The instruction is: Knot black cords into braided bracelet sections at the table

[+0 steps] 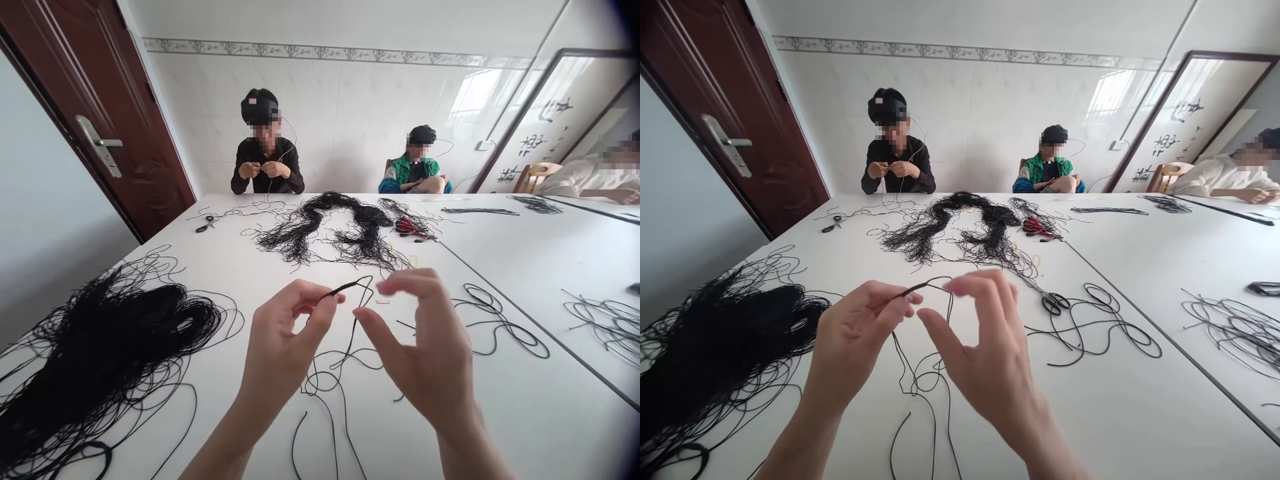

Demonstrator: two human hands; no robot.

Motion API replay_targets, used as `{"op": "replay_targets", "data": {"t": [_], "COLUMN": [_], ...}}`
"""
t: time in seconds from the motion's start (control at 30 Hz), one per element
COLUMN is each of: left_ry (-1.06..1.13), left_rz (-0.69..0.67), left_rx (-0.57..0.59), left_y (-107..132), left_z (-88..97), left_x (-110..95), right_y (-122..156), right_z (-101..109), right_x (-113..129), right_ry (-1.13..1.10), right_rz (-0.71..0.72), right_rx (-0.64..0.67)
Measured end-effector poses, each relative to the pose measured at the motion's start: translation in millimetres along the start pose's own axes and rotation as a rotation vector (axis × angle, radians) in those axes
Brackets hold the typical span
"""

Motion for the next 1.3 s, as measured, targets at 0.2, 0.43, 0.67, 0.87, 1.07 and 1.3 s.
{"op": "replay_targets", "data": {"t": [0.2, 0.43, 0.67, 0.87, 1.07, 1.3], "left_ry": [0.081, 0.151, 0.233, 0.319, 0.359, 0.298], "left_rz": [-0.056, -0.032, -0.004, 0.036, 0.024, 0.039], "left_rx": [-0.013, -0.003, 0.001, 0.032, 0.080, 0.036], "left_y": [1, 4, 6, 6, 5, 6], "left_z": [0.8, -2.1, -5.3, -9.4, -11.3, -7.7], "left_x": [-1, 5, 5, 8, 9, 9], "right_y": [8, 10, 7, 12, 11, 18], "right_z": [-31, -35, -38, -48, -47, -57], "right_x": [9, -6, -15, -15, -18, -22], "right_ry": [-0.044, -0.205, -0.351, -0.481, -0.622, -0.710], "right_rz": [-0.020, -0.161, -0.226, -0.254, -0.290, -0.379], "right_rx": [0.172, 0.124, 0.104, 0.176, 0.165, 0.275]}}
Point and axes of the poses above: each hand's wrist, its own y-axis away from the middle knuckle, its own z-axis out of the back of the hand, x = y × z, the point moved 10 cm from there along -y, towards the middle knuckle, and after that the axes turned 7 degrees about -y, right-handed, at the moved point
